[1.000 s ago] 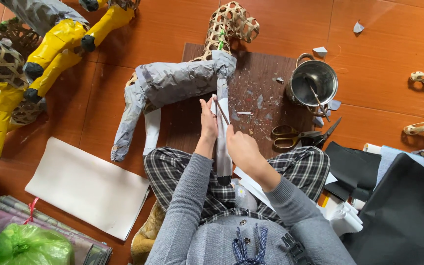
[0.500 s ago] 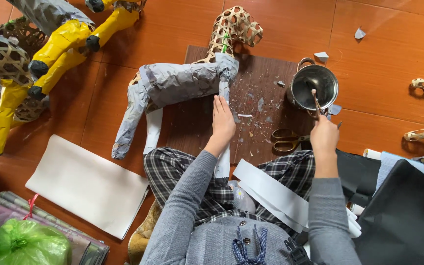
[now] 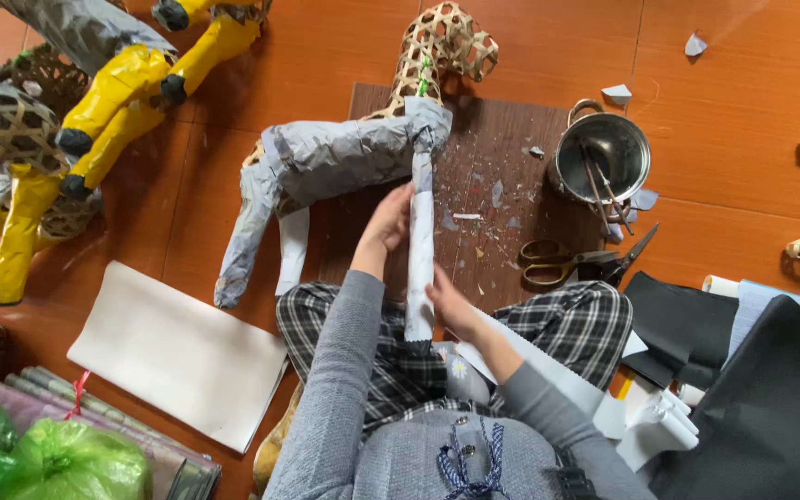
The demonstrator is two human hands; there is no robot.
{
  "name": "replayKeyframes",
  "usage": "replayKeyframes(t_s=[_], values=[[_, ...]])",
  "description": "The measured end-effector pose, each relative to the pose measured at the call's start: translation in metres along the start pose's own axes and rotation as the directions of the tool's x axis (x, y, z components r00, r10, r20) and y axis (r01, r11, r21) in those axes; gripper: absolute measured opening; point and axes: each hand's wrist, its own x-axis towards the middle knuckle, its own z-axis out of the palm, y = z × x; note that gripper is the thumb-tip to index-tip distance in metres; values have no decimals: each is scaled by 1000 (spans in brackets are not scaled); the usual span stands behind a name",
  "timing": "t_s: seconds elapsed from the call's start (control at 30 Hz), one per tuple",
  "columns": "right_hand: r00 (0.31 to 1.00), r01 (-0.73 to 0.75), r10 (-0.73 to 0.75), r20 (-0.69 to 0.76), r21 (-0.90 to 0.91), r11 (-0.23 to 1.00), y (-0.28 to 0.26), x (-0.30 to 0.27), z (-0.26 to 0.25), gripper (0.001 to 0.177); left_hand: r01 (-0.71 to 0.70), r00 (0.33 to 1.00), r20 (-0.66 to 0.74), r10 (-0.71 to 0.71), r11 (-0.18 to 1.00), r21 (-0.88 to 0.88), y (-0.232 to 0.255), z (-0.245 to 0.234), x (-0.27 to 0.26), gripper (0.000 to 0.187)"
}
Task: Wrapping paper strips around a giraffe frame to create a paper-mache sculpture
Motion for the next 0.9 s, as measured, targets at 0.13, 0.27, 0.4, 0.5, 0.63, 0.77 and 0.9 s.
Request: replayKeyframes(t_s=[0.13, 0.27, 0.4, 0.5, 0.63, 0.77, 0.9], values=[[967, -142, 250, -41, 730, 669, 18, 3, 35, 106, 161, 953, 287, -101, 967, -197, 12, 36, -36, 88], [944, -117, 257, -206, 520, 846, 20, 5, 29, 71, 44, 997, 57, -43, 999, -14, 4, 48, -20, 47], [938, -103, 246, -243, 482, 870, 17, 10, 35, 77, 18, 951, -241, 195, 742, 670, 33, 72, -45, 116], [942, -95, 242, -232, 506, 857, 27, 13, 33, 79, -94, 952, -89, 294, 554, 827, 88, 116, -147, 112], [958, -70, 221, -183, 598, 798, 16, -2, 32, 86, -239, 863, -48, 504, 490, 838, 87, 63, -178, 107], [958, -186, 279, -63, 605, 774, 10, -31, 35, 93, -196, 100, -168, 981, 185, 963, 93, -76, -231, 59], [947, -214, 319, -46, 651, 728, 29, -41, 43, 95, -12, 390, -721, 573, 786, 618, 65, -205, -274, 53]])
